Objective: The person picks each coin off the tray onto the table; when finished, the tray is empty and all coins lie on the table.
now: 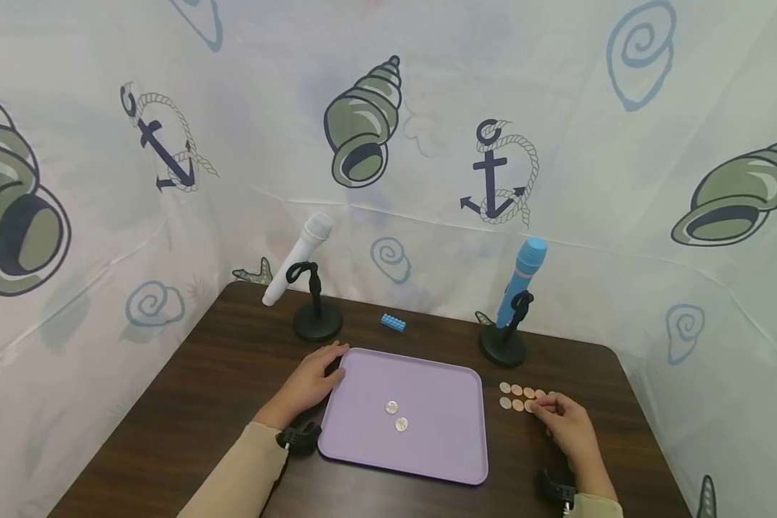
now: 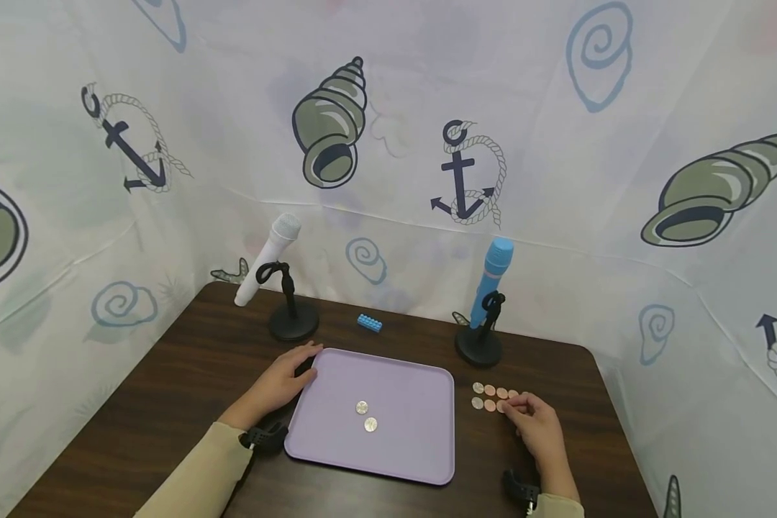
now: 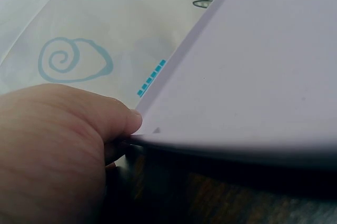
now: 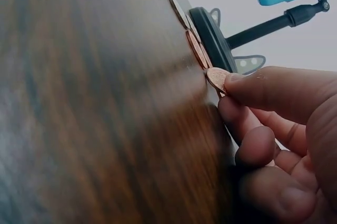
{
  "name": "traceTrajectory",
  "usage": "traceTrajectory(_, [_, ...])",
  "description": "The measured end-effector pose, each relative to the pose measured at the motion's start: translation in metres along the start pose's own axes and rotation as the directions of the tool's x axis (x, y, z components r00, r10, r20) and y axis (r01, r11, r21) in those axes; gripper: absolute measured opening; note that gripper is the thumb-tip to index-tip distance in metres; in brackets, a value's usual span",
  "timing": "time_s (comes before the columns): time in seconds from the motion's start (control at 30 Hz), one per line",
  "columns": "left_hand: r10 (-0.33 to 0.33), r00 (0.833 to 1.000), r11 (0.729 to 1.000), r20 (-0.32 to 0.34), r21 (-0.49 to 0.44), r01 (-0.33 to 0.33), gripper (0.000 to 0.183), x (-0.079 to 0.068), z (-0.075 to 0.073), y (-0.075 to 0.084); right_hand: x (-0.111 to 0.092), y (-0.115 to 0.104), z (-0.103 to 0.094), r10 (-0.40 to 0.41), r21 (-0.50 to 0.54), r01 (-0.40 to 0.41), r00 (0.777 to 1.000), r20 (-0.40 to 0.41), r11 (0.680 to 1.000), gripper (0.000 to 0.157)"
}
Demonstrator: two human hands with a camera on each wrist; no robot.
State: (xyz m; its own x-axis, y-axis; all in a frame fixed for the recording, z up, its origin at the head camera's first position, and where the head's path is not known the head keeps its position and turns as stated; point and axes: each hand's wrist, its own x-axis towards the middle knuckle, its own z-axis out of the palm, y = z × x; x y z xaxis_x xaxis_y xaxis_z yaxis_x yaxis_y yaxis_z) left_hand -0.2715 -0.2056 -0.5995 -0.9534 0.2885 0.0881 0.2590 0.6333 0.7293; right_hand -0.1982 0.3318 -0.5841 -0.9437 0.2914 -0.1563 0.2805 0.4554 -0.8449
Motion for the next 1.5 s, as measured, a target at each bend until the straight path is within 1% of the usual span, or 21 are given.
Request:
traceTrajectory(0.13, [0.002,1.000,1.000,-0.001,-0.001,-0.002,0.055,0.000,-0.001,0.000,-0.001,-0.001,0.002,-0.007,-0.029,0.006,1.000,-0.016,1.000,0.040])
traceTrajectory(0.27, [0.002,1.000,1.000,-0.006,0.001,-0.002,0.055,-0.001,-0.002,0.000,-0.001,-0.004,0.003,-0.022,-0.067,0.020,0.999,-0.029,0.998,0.037])
traceTrajectory(0.63, [-0.014,1.000,1.000,0.002,0.000,0.014,0.055,-0.002,-0.003,0.002,0.000,-0.002,0.006,-0.058,-0.071,0.057,0.998,-0.015,0.996,0.026])
traceTrajectory(0.7, [-0.011,1.000,1.000,0.001,-0.001,0.011,0.055,-0.002,-0.004,0.002,0.001,-0.001,0.006,-0.060,-0.073,0.058,0.998,-0.017,0.996,0.025])
traceTrajectory(0.73, [-0.011,1.000,1.000,0.001,-0.002,0.011,0.055,-0.002,-0.004,0.002,0.002,-0.001,0.006,-0.056,-0.068,0.055,0.998,-0.016,0.996,0.028])
traceTrajectory(0.8, [-0.009,1.000,1.000,0.000,-0.006,0.009,0.055,-0.002,-0.004,0.002,0.003,-0.001,0.005,-0.028,-0.030,0.028,0.999,-0.020,0.999,0.034])
traceTrajectory(0.9, [-0.001,1.000,1.000,-0.002,-0.011,0.001,0.054,-0.002,-0.005,0.003,0.001,-0.002,0.003,0.025,0.065,-0.023,0.999,-0.032,0.998,0.041])
traceTrajectory(1.0, [0.006,1.000,1.000,-0.005,-0.012,-0.006,0.054,-0.002,-0.006,0.004,-0.002,-0.006,0.001,0.064,0.192,-0.051,0.996,-0.060,0.980,0.038])
traceTrajectory(1.1, [0.007,1.000,1.000,-0.007,-0.012,-0.007,0.054,-0.002,-0.006,0.005,-0.002,-0.007,0.000,0.068,0.266,-0.043,0.994,-0.085,0.963,0.034])
traceTrajectory(1.17, [0.007,1.000,1.000,-0.009,-0.012,-0.008,0.054,-0.002,-0.006,0.005,0.000,-0.007,0.000,0.069,0.278,-0.039,0.993,-0.098,0.960,0.033])
traceTrajectory(1.37, [0.013,1.000,1.000,-0.020,-0.027,-0.014,0.054,-0.001,-0.004,0.004,-0.001,-0.007,0.001,0.075,0.250,-0.049,0.993,-0.093,0.967,0.034])
traceTrajectory(1.43, [0.015,1.000,1.000,-0.013,-0.025,-0.015,0.055,-0.001,-0.002,0.003,-0.003,-0.011,0.000,0.079,0.257,-0.054,0.993,-0.088,0.965,0.035])
traceTrajectory(1.5, [0.013,1.000,1.000,-0.008,-0.014,-0.013,0.055,-0.002,0.000,0.001,-0.007,-0.017,-0.001,0.069,0.249,-0.051,0.995,-0.066,0.967,0.037])
